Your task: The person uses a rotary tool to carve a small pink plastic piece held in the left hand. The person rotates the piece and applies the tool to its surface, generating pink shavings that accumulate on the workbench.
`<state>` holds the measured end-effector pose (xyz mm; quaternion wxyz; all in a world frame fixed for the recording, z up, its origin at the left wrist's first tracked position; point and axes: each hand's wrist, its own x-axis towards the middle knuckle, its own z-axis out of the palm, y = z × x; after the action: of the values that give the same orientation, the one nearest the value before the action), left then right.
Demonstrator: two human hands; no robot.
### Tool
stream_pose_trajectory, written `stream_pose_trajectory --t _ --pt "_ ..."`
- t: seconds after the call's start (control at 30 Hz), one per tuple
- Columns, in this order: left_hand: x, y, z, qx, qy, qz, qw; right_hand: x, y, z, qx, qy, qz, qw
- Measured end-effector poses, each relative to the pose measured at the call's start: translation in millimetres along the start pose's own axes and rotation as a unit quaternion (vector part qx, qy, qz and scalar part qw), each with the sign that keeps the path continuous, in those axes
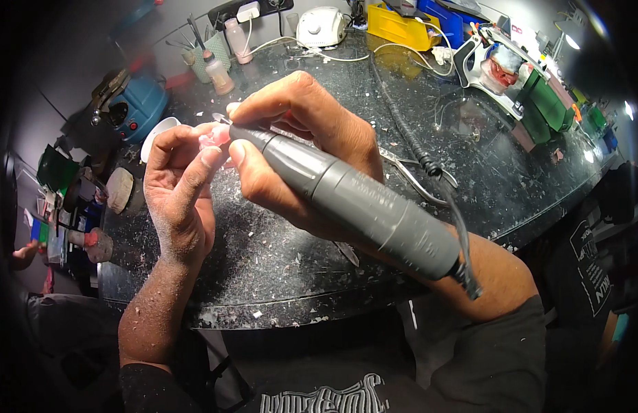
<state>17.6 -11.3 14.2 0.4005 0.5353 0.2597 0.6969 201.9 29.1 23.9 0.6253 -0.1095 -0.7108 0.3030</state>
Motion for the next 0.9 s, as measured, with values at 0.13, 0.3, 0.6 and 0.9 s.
stream_pose_trajectory --t 0.13,0.3,0.6,0.9 --pt "1 1 -4 0.0 -0.001 0.005 1.0 0 5 -3 -0.034 -0.035 -0.07 0.996" --pt "1 0 -4 0.011 -0.004 0.011 1.0 1 11 -8 -0.063 -0.079 -0.121 0.988" --pt "-1 1 -3 0.02 0.005 0.031 0.999 4 15 -6 -0.068 -0.09 -0.164 0.98" --pt "-3 3 -3 0.054 0.017 0.041 0.998 0 18 1 -0.071 -0.067 -0.164 0.982"
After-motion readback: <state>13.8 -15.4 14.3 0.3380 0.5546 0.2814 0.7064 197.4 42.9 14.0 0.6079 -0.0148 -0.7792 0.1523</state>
